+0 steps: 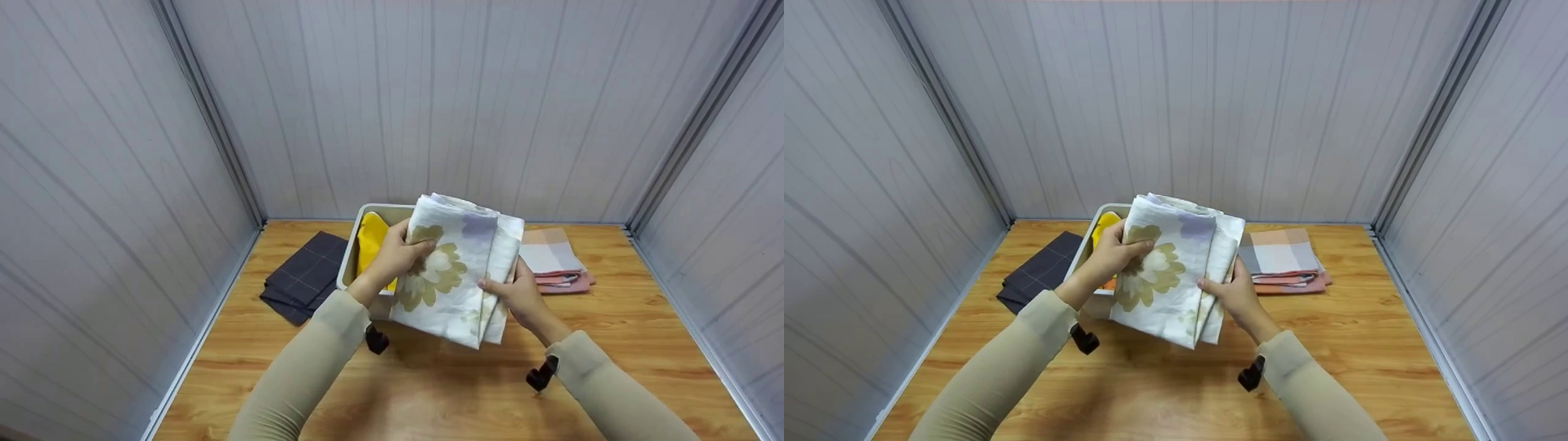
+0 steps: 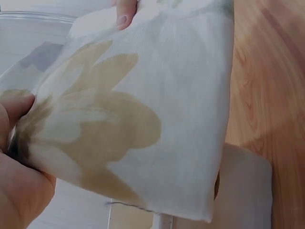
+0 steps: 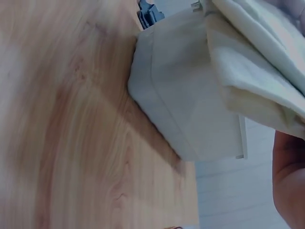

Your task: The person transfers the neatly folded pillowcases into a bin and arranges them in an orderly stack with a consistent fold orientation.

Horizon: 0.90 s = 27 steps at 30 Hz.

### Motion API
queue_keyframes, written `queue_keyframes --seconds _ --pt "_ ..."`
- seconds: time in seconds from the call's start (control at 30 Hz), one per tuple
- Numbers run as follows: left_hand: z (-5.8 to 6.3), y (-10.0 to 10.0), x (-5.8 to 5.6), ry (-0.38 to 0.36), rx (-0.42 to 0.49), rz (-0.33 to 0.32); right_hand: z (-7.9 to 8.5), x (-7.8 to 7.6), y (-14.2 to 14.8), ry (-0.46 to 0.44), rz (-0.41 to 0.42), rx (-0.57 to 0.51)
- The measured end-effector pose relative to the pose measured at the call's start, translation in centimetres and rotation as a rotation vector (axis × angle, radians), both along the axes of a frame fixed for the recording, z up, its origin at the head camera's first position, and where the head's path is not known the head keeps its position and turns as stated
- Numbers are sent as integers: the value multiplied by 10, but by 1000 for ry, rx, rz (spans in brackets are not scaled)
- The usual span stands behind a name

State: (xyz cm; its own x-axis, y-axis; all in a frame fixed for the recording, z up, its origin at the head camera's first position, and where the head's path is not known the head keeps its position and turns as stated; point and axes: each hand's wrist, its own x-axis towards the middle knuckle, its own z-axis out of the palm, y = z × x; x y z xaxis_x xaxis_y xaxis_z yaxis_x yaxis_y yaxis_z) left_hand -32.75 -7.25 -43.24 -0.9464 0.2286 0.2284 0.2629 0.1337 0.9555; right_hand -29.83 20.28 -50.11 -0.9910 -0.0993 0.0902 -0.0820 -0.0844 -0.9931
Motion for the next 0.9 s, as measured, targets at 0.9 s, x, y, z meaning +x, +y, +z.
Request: queue_keyframes --seconds 0.9 --pt "-21 -22 0 -175 -149 -142 -4 -8 -2 -2 -12 -44"
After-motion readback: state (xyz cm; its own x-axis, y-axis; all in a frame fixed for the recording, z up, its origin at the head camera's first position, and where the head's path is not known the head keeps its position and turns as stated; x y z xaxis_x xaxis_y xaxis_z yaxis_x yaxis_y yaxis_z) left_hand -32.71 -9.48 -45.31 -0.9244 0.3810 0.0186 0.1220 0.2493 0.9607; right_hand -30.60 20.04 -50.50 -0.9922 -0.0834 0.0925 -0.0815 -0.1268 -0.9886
